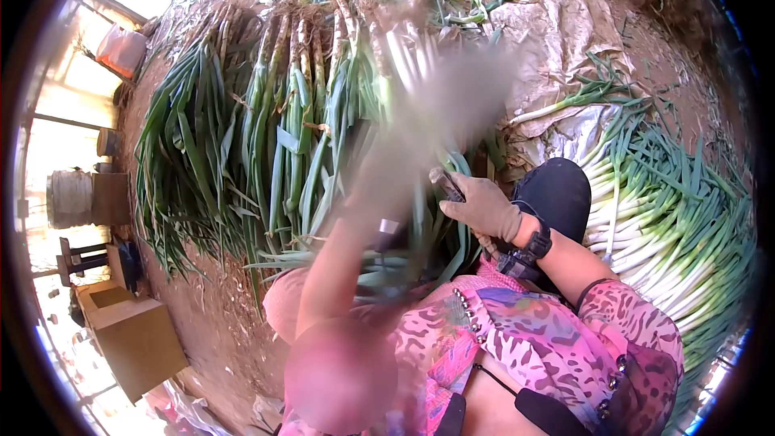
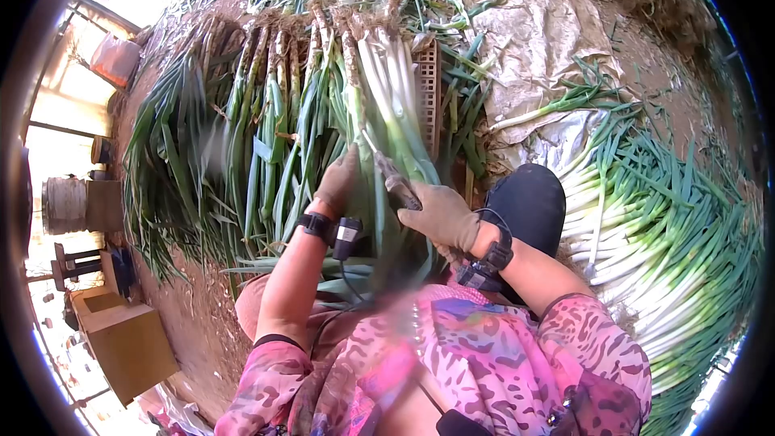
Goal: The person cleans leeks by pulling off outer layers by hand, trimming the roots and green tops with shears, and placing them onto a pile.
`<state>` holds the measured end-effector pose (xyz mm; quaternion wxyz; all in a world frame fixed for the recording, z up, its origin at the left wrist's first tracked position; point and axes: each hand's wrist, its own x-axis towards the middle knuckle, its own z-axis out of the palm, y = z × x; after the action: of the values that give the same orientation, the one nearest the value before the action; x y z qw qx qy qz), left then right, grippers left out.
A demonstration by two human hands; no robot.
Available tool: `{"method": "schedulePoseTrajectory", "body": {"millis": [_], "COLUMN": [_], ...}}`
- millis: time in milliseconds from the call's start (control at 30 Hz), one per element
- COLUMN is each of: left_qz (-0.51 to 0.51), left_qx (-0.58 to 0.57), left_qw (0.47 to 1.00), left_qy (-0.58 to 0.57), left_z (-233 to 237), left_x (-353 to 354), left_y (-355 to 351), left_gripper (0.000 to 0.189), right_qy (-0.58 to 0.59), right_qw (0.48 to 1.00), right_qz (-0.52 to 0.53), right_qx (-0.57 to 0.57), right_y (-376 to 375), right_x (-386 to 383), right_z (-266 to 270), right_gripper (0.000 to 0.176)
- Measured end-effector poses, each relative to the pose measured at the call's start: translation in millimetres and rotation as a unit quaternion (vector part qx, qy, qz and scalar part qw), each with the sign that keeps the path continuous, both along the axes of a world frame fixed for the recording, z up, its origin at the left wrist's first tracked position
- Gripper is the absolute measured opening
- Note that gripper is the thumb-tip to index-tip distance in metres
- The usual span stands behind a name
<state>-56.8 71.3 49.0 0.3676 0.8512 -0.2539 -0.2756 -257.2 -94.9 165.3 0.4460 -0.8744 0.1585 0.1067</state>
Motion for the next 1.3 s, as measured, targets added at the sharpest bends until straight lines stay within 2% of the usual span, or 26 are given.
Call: {"method": "schedulePoseTrajectory", "body": {"millis": [100,133,233,367,467,633,667,700,733,767,833,1033,1100,1200,1267,1300], "left_qz": [-0.026,0.001,0.037,0.074,0.09,0.086,0.098,0.147,0.193,0.188,0.178,0.181,0.209,0.215,0.218,0.252], "left_qx": [-0.135,-0.138,-0.172,-0.124,-0.125,-0.065,-0.094,-0.028,0.037,0.031,0.018,-0.068,-0.104,-0.243,-0.238,-0.26], "left_qw": [0.991,0.99,0.983,0.987,0.987,0.992,0.99,0.988,0.98,0.981,0.983,0.975,0.962,0.913,0.896,0.839], "left_qy": [0.007,0.026,0.043,0.063,0.051,0.062,0.024,0.027,0.035,0.036,0.038,0.112,0.138,0.245,0.305,0.406], "left_z": [74.7,82.1,113.5,157.3,152.6,167.4,152.9,117.8,83.2,75.0,69.5,72.8,63.3,55.0,47.6,72.7], "left_x": [-32.0,-35.4,-39.5,-49.6,-54.2,-55.2,-58.8,-57.3,-55.6,-56.5,-62.3,-88.6,-91.1,-81.4,-69.2,-65.7], "left_y": [-19.8,-22.5,-25.2,-21.7,-20.0,-14.9,-10.8,-7.8,-5.1,-2.1,6.6,19.3,23.8,32.0,41.9,37.6], "left_gripper": [0.042,0.042,0.049,0.052,0.054,0.055,0.055,0.055,0.055,0.056,0.057,0.047,0.043,0.037,0.038,0.041], "right_qy": [-0.006,0.017,-0.009,0.0,0.006,-0.004,-0.005,-0.007,-0.043,-0.079,-0.099,-0.001,-0.045,-0.156,-0.098,-0.003], "right_qw": [0.999,0.999,0.998,1.0,0.999,0.998,0.998,0.998,0.997,0.995,0.993,0.998,0.997,0.987,0.994,0.994], "right_qz": [-0.009,-0.018,-0.054,0.011,0.008,-0.012,-0.017,-0.021,-0.011,-0.002,0.001,-0.043,-0.043,-0.018,-0.024,-0.038], "right_qx": [-0.031,-0.049,-0.019,-0.019,-0.042,-0.067,-0.06,-0.053,-0.06,-0.067,-0.071,-0.047,-0.035,-0.015,0.047,0.101], "right_y": [-3.7,-7.0,-7.5,9.6,9.4,1.9,0.7,-3.8,-9.8,-14.9,-21.5,-20.1,-18.9,-17.4,-6.7,4.2], "right_x": [17.6,26.2,21.3,-19.5,-11.6,43.5,58.0,70.8,83.2,95.8,113.9,155.4,155.4,122.1,79.4,47.3], "right_z": [-18.8,-21.5,-23.0,-1.8,-6.6,-30.5,-28.4,-27.1,-50.0,-93.0,-104.0,-48.2,-50.0,-99.4,-61.7,-5.8], "right_gripper": [0.055,0.056,0.041,0.043,0.044,0.045,0.046,0.047,0.048,0.049,0.05,0.048,0.046,0.044,0.043,0.043]}}
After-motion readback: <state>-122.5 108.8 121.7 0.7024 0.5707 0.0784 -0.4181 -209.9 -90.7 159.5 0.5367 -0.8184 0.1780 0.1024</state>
